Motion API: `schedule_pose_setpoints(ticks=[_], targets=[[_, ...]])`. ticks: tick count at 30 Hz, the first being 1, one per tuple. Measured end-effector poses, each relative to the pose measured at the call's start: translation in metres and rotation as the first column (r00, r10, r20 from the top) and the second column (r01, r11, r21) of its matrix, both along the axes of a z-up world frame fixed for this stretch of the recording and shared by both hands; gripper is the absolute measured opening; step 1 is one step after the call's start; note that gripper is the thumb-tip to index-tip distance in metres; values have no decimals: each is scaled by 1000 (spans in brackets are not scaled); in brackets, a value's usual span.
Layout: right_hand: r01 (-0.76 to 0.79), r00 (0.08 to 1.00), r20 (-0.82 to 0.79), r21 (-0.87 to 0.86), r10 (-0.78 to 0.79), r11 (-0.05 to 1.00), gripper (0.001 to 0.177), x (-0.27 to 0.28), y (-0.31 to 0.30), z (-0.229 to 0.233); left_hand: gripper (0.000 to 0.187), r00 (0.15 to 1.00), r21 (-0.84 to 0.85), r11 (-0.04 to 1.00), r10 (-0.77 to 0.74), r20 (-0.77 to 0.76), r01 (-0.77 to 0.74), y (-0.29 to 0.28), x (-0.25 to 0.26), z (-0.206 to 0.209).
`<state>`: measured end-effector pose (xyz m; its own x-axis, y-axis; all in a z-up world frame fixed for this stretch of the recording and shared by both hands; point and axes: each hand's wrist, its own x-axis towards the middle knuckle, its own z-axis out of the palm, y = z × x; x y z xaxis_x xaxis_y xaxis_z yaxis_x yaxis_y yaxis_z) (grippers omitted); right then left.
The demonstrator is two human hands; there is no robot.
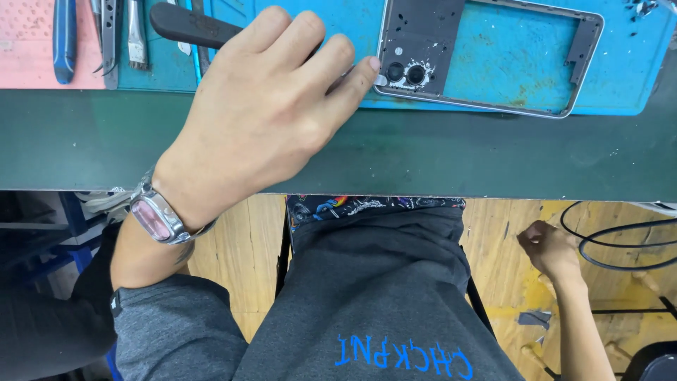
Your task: The person cleans a workbench with a toothbrush, then uses a small metal tool to scrape and remove residue from the back of a disassembled smartphone. They continue to clean the camera area and edges of the phone with their fingers and the tool.
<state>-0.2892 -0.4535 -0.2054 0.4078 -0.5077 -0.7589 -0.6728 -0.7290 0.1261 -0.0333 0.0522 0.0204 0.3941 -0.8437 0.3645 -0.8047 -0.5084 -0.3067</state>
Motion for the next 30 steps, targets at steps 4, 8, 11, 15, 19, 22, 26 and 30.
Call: schedule_pose_setpoints(ticks=[4, 8, 11, 15, 19, 22, 26, 30], targets=[[-77, 996, 40, 35, 76, 996, 21, 6, 11, 10, 13, 999, -30, 999, -20, -30, 19, 1, 2, -3], [23, 995, 100, 16, -24, 1000, 15, 2, -4, 2, 15, 1000, -27, 1000, -1, -31, 0, 3, 0, -5], [-172, 978, 108, -64, 179, 983, 14, -20, -45, -33, 17, 1000, -20, 1000, 6, -19, -6, 3, -1, -6], [-99, 915, -391, 18, 98, 995, 73, 19, 26, 33, 13, 1000, -20, 1000, 20, -4, -20, 0, -5, -3], [-535, 833, -168, -5, 527, 845, 31, 28, 65, 82, 22, 998, 47, 997, 65, -3, -64, -1, -13, -3], [-654, 669, 387, -101, 635, 750, 27, 55, 113, 146, 28, 997, 100, 992, 81, 5, -81, -3, -16, -2], [-785, 39, 936, -189, 351, 591, 30, 118, 163, 199, 23, 997, 104, 991, 80, 19, -82, -6, -18, 1], [-855, -206, 913, -343, 353, 390, 20, 210, 204, 212, 20, 997, 107, 991, 82, 0, -81, -9, -21, 6]])
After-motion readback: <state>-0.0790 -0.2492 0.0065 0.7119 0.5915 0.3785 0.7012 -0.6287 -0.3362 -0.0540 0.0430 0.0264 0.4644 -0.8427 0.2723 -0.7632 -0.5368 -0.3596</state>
